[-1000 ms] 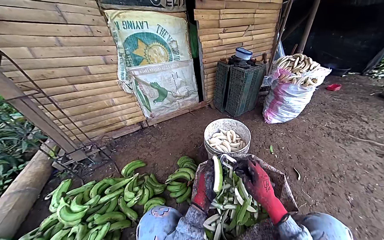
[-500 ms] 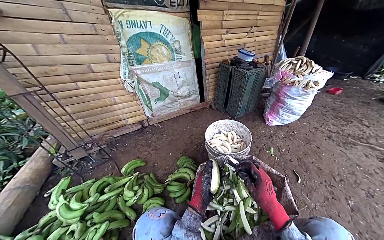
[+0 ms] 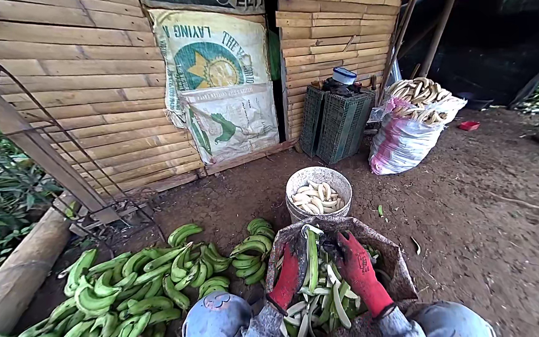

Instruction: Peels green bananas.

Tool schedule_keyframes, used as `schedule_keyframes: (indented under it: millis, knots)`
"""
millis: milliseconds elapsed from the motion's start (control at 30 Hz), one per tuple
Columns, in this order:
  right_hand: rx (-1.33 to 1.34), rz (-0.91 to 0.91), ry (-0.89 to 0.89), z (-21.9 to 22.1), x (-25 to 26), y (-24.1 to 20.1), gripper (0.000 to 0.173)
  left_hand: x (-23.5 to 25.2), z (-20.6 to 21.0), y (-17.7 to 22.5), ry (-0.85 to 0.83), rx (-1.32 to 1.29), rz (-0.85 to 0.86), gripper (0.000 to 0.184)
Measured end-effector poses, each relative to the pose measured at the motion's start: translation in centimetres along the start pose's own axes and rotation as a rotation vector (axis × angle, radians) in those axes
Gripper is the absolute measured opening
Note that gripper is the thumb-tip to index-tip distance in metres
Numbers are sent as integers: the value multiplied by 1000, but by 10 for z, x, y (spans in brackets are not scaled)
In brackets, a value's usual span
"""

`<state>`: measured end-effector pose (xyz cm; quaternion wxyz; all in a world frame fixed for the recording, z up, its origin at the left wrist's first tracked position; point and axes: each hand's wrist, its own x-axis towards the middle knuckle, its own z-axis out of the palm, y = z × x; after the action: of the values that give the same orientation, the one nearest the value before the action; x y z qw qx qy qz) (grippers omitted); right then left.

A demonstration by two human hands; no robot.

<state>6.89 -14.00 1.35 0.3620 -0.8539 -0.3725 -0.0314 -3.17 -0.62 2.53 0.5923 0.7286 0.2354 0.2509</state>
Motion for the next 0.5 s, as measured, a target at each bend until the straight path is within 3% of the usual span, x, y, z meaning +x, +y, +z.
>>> schedule_keyframes:
  millis: [67, 167, 300, 333, 400, 500]
  knots:
    - [54, 94, -97, -7, 7, 1, 33, 2, 0, -1, -75, 199, 47, 45]
    - [87, 151, -106, -4, 9, 3, 32, 4, -2, -2, -150, 408, 118, 60]
    - [-12, 289, -85, -11, 18, 8, 35, -2, -1, 0, -249, 576, 327, 56]
    - [-14, 306, -51, -15, 21, 14, 35, -5, 2, -4, -218, 421, 321, 48]
    - [51, 196, 61, -17, 19, 20, 34, 2, 6, -12, -107, -144, 140, 37]
    - [154, -227, 219, -3, -4, 22, 30, 21, -3, -17, -61, -759, -90, 47]
